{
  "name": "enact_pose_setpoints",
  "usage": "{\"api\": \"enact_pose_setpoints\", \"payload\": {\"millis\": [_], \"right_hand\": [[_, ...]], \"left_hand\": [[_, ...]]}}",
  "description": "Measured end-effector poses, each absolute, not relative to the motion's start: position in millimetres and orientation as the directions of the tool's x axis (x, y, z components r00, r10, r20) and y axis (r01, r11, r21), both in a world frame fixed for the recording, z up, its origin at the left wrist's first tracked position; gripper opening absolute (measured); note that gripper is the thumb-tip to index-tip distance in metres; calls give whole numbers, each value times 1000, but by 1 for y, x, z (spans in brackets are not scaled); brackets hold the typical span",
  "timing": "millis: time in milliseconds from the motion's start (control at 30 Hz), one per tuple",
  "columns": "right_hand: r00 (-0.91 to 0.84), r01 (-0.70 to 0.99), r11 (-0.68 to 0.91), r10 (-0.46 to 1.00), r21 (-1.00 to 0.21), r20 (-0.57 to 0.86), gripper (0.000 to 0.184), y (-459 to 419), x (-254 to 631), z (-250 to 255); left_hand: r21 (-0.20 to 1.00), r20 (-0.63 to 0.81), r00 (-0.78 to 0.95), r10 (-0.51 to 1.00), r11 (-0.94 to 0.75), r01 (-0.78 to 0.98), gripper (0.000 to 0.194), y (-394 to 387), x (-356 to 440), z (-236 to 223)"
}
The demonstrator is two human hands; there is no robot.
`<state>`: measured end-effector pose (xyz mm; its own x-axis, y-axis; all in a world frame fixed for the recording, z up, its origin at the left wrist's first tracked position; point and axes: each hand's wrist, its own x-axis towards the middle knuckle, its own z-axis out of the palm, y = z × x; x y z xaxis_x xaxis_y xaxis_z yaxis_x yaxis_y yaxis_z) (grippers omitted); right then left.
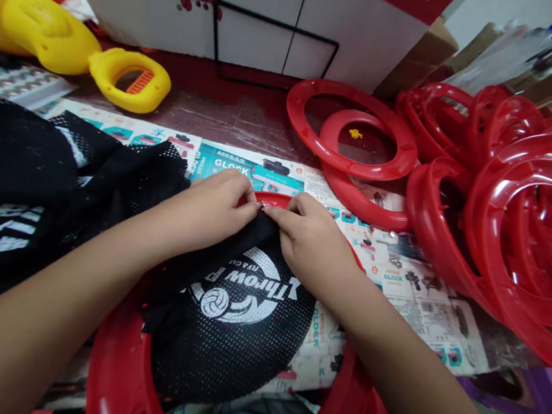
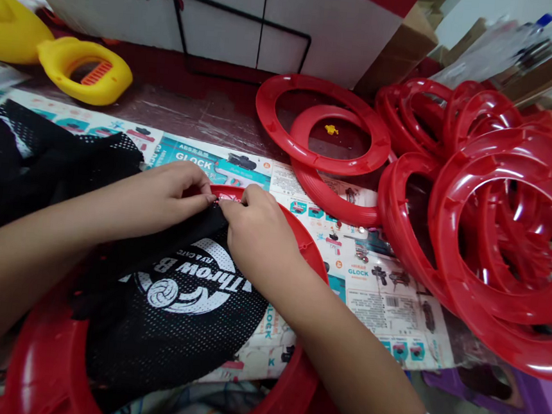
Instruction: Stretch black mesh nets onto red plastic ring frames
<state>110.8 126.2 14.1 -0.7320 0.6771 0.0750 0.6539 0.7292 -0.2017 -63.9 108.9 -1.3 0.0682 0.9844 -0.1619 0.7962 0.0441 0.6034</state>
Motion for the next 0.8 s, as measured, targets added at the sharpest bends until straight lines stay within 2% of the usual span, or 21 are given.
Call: {"api": "enact_pose_setpoints", "payload": {"millis": [67,133,267,333,400,467,533,633,800], "right_hand": [[-742,654,740,668,-157,56,28,124,112,17],[-748,651,741,663,-167,26,28,122,113,21],[-658,730,589,743,-347,-123,22,118,113,32],[-615,763,527,771,-375,-167,18,117,112,35],[-608,766,527,779,-368,-150,19,118,111,36],[-596,772,525,794,-359,-122,20,119,111,35],[-556,799,493,824,-345,-112,19,120,111,35],[-509,829,449,852,-334,-119,19,123,112,35],[-503,839,453,857,-302,-112,19,123,111,35]], "left_hand": [[589,-134,54,989,36,807,22,108,-62,-1],[599,-114,63,992,18,801,21,107,-64,-1],[608,-163,175,971,-41,793,21,102,-77,1],[570,-182,193,964,-56,819,21,100,-81,3],[551,-172,137,975,-20,834,23,99,-79,5],[591,-121,94,988,-4,807,26,99,-72,7],[668,-80,132,988,-45,743,27,100,-65,8],[750,-94,206,974,-66,658,25,102,-59,5],[767,-102,159,982,-24,642,24,102,-58,0]]}}
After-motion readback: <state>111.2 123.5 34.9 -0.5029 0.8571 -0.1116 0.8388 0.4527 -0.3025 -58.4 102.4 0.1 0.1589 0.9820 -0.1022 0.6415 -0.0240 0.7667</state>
